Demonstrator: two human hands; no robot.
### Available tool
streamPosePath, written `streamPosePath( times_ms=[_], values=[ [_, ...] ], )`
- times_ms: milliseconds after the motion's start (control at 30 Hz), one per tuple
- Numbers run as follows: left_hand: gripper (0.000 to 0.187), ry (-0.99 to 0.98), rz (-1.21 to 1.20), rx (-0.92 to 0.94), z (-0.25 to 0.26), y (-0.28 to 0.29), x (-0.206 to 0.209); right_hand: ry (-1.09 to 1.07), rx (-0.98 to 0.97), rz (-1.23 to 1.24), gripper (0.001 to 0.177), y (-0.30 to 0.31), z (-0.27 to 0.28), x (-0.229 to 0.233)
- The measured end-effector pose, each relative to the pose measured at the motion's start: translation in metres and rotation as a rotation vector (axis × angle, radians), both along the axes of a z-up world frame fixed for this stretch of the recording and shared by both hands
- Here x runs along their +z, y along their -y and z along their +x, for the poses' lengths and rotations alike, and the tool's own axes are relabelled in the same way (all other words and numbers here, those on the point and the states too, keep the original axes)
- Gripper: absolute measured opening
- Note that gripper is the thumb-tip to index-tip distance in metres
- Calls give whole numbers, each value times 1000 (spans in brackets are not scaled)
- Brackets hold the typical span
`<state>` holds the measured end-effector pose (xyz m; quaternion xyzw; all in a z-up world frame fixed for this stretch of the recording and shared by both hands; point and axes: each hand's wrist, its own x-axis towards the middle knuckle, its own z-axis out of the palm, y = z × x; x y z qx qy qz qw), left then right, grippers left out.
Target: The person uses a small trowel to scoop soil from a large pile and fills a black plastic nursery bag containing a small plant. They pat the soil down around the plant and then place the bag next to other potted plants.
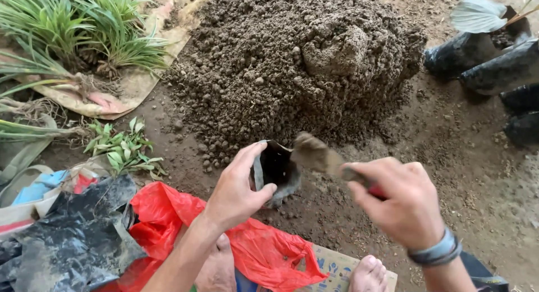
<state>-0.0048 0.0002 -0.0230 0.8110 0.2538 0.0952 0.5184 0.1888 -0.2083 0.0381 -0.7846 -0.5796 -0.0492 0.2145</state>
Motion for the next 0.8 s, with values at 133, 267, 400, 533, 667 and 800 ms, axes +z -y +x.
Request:
streamPosePath(
  times_ms=[133,267,400,533,667,800],
  values=[
    [70,75,-34,92,4,-3,-4,-544,-421,70,30,56,48,-113],
    [64,69,-28,112,8,0,-8,-735,-504,113,28,78,35,-206],
    [52,30,-61,157,10,2,-7,-615,-546,47,30,73,16,-265],
    [45,22,-101,165,11,4,-5,-453,-552,11,31,20,5,-267],
    [44,29,-114,159,14,10,-9,-599,-588,78,33,14,9,-276],
    [43,13,-95,150,14,13,-14,-636,-595,154,29,17,-2,-262]
  ],
)
